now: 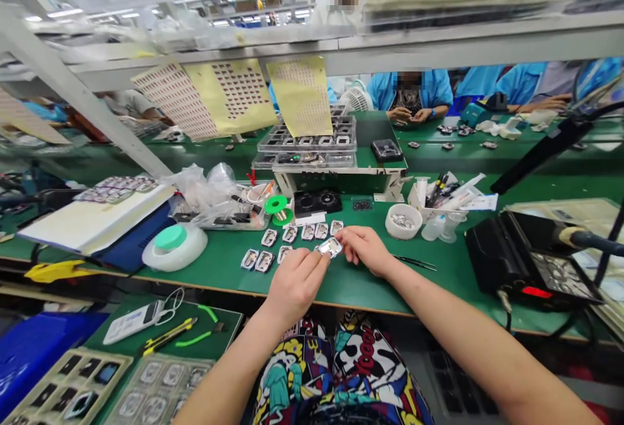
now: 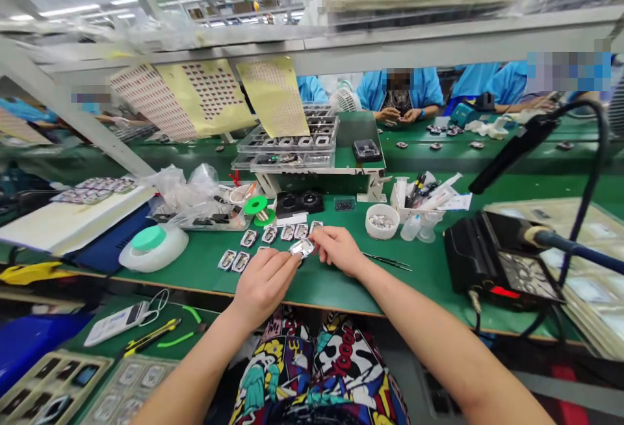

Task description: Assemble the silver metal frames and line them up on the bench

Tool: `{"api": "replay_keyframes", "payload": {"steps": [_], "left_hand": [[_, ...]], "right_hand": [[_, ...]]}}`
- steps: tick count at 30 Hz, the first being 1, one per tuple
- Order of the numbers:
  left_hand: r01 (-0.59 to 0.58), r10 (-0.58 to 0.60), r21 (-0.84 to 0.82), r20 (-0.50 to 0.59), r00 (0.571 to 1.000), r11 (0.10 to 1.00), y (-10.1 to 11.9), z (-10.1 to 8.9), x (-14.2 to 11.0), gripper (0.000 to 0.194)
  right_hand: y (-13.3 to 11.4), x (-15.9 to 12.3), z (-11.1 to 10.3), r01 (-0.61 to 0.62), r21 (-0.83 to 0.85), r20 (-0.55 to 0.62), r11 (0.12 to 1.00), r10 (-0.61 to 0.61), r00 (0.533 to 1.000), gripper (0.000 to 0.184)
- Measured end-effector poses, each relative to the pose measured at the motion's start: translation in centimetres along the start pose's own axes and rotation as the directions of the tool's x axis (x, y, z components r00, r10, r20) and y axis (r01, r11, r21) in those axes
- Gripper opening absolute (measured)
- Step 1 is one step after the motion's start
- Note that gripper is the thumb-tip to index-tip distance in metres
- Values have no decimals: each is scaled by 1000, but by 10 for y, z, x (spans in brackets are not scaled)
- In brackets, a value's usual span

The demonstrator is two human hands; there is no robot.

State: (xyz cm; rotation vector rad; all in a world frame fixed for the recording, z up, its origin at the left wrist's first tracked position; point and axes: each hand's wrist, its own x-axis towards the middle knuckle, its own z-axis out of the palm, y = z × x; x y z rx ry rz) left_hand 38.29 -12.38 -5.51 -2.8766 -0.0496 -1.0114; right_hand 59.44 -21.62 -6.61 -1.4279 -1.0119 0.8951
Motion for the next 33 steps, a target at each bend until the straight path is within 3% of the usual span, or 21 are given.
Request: {"api": "replay_keyframes", "payload": {"steps": [4,6,9,10,12,14,15,17,20,25,28,30,33], "left_hand": [[-56,56,-11,0,998,998,-4,7,-3,44],[-30,29,-73,-11,1000,997,-1,4,-3,42],[229,-243,-293,-12,970,928,6,-1,2,35],[363,-386,-386,18,922,848,8,-1,5,33],[607,-636,-553,169,753,571,9,1,14,36],[728,-705,-638,396,589,250,7,7,24,45],[749,-681,-652,495,539,119,5,10,29,48],[747,-598,-662,626,501,-67,1,17,38,50],[699,-542,-676,687,484,-232,-3,22,46,47],[672,-527,-692,687,501,-263,-4,22,51,48],[701,-531,-670,697,482,-243,-7,24,54,45],[725,-532,-658,696,482,-203,-9,25,56,45],[780,-528,-622,687,500,-71,-16,28,57,43]], "right_hand": [[-4,-2,-2,6,56,17,998,-7,1000,37],[-5,-2,-2,9,73,21,997,-11,1000,36],[-4,-2,0,-1,94,10,996,0,1000,35],[-3,-2,1,-6,99,7,995,5,1000,35],[-2,-2,3,-16,106,7,994,15,1000,35],[-1,-3,5,-22,105,17,994,21,1000,34],[-1,-3,5,-24,102,22,995,22,1000,34],[0,-3,6,-21,92,23,996,19,1000,34],[2,-2,7,0,82,-10,997,1,1000,32],[8,1,7,22,77,-70,997,-17,997,26],[10,2,7,25,65,-66,998,-21,998,23],[11,1,7,35,47,-62,998,-32,998,21],[12,0,6,57,5,-73,998,-56,996,18]]}}
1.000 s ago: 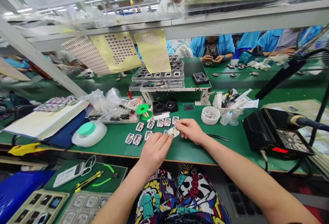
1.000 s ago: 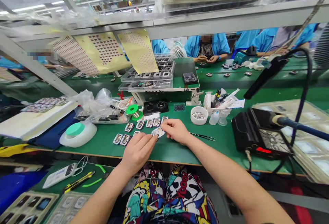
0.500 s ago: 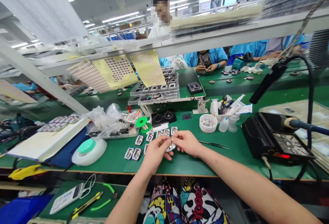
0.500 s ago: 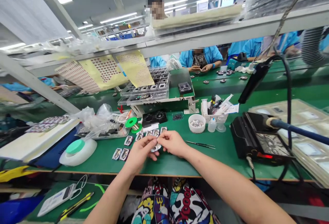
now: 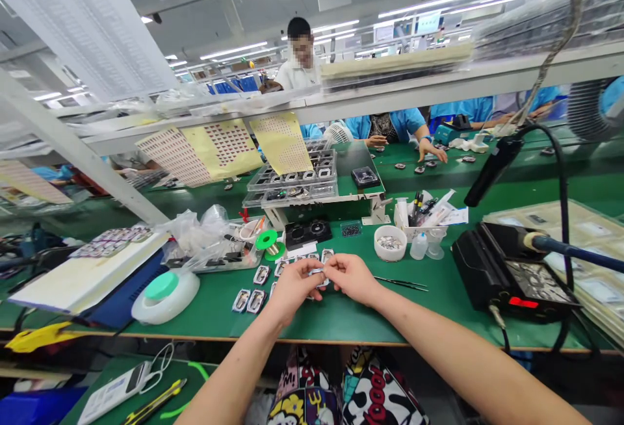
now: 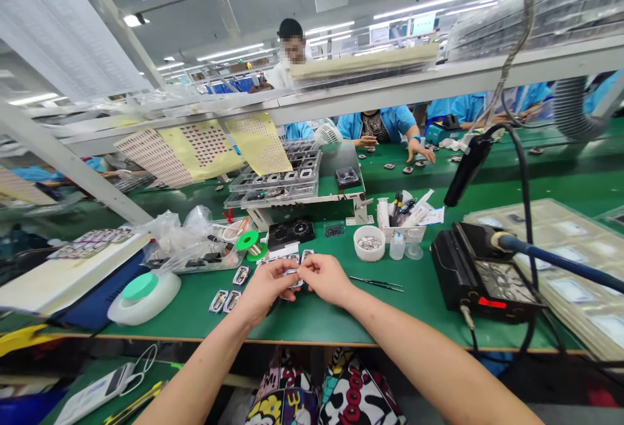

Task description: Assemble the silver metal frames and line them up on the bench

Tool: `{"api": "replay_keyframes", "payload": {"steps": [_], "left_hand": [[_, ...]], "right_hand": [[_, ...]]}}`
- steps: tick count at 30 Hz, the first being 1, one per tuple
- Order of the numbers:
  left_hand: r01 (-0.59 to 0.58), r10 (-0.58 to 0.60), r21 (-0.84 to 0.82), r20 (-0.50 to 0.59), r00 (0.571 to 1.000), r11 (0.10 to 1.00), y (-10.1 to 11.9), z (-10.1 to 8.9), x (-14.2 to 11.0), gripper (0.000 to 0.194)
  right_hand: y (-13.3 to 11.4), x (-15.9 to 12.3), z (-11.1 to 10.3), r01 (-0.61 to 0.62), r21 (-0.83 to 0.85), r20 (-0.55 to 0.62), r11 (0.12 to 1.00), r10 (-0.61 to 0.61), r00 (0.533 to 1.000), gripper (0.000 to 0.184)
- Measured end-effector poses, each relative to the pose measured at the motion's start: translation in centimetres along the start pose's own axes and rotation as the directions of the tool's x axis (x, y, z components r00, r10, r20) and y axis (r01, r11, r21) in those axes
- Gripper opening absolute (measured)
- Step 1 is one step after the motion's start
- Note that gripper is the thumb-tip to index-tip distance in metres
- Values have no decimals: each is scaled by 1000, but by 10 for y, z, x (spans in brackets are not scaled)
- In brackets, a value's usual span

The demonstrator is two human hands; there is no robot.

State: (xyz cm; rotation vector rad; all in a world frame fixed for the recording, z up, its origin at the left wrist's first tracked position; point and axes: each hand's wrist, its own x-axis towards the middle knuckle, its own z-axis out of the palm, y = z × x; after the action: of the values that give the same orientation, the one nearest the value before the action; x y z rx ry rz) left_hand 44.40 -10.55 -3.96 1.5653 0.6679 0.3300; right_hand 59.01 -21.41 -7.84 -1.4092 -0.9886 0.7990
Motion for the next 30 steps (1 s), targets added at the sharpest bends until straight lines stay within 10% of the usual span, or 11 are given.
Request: {"api": "replay_keyframes", "payload": {"steps": [7,12,17,24,30], "left_hand": [[-153,35,532,224,974,833,15,-10,-2,22],[-488,-14,821,515,857,295,35,19,-18,20],[-671,-197,731,645,739,-124,35,52,-24,14],[-751,-148,616,741,655,-237,14,52,-24,7],[-717,-152,669,702,696,-195,29,48,-24,13]], "right_hand": [[6,5,-2,-2,-89,-137,996,-10,991,29],[11,11,-4,-20,-116,-151,993,3,989,29],[13,13,-5,-34,-137,-138,990,15,990,30],[11,12,-5,-47,-164,-107,985,30,994,32],[8,10,-5,-40,-209,-93,977,21,995,30]]}}
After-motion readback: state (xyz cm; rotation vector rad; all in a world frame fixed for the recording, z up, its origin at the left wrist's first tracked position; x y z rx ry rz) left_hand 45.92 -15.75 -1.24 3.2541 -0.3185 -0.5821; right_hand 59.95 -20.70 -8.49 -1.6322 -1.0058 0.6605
